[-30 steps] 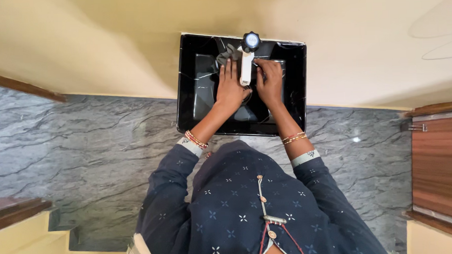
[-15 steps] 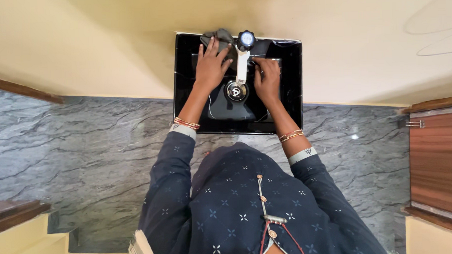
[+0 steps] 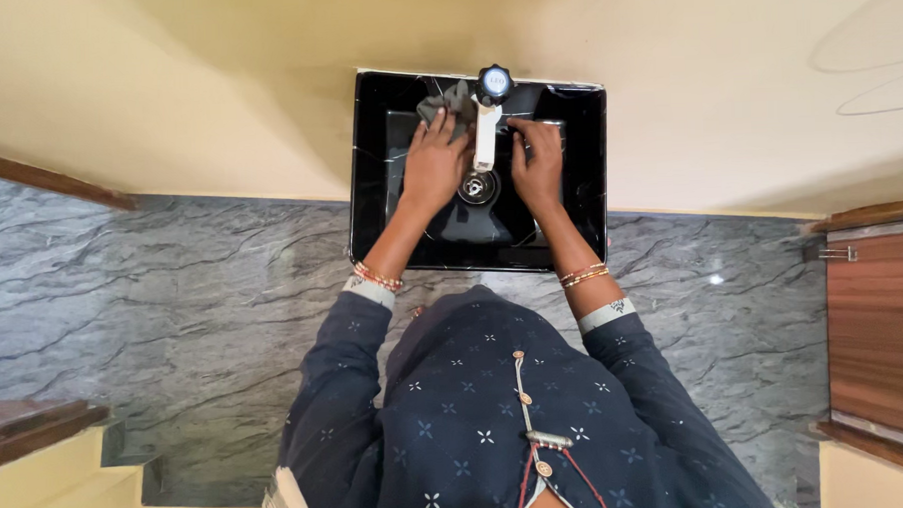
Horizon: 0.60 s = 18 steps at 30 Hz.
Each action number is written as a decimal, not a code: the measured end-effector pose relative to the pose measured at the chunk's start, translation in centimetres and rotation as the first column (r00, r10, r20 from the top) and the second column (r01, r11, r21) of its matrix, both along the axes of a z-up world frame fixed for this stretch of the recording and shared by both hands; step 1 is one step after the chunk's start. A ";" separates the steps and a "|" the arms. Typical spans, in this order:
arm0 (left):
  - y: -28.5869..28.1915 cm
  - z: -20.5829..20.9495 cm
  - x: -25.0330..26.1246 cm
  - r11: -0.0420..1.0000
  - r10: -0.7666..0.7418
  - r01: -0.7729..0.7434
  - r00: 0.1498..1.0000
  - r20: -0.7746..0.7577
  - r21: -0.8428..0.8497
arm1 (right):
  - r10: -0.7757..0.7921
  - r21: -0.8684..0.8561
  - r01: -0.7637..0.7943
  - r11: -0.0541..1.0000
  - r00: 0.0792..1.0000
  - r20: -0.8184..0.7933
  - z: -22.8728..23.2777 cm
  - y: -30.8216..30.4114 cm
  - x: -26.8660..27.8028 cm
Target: The person wipes a black sink with a grey cloth, cleaning the basin, faucet, and drain area. The person repeatedly wipes different parts of the sink surface and the faucet.
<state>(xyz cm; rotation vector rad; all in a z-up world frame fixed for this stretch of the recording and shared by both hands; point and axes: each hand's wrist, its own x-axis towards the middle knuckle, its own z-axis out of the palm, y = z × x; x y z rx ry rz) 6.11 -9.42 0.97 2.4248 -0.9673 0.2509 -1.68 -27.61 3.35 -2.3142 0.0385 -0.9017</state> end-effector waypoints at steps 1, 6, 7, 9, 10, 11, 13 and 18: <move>-0.1 0.2 0.5 1.000 0.010 -0.010 1.000 -0.005 0.001 | 0.004 0.006 -0.004 1.000 1.000 0.001 0.0 0.1 -0.1; -1.2 -0.5 3.7 0.996 0.085 -0.083 0.994 0.064 -0.030 | 0.002 0.013 -0.002 1.000 1.000 -0.019 -0.1 0.0 0.1; -1.5 -0.9 3.9 0.995 0.093 -0.090 0.993 0.066 -0.038 | 0.000 0.015 0.000 1.000 1.000 -0.017 -0.2 0.0 0.1; -2.0 -1.6 4.2 0.993 0.107 -0.104 0.992 0.068 -0.052 | -0.005 0.020 0.005 1.000 1.000 -0.009 -0.4 -0.1 0.0; -1.9 -1.8 4.1 0.993 0.101 -0.097 0.993 0.058 -0.069 | -0.008 0.023 0.008 1.000 1.000 -0.004 -0.5 -0.3 0.1; -1.8 -1.9 4.0 0.992 0.094 -0.089 0.994 0.050 -0.086 | -0.010 0.026 0.010 1.000 1.000 0.002 -0.6 -0.3 0.1; -1.5 -1.4 3.5 0.992 0.069 -0.064 0.997 0.037 -0.110 | -0.012 0.034 0.012 0.999 1.000 0.002 -0.7 -0.4 0.0; 0.3 1.7 -0.4 0.966 0.075 -0.137 0.959 -0.274 -0.217 | -0.035 0.079 0.034 0.996 0.999 0.015 -0.8 -0.5 0.4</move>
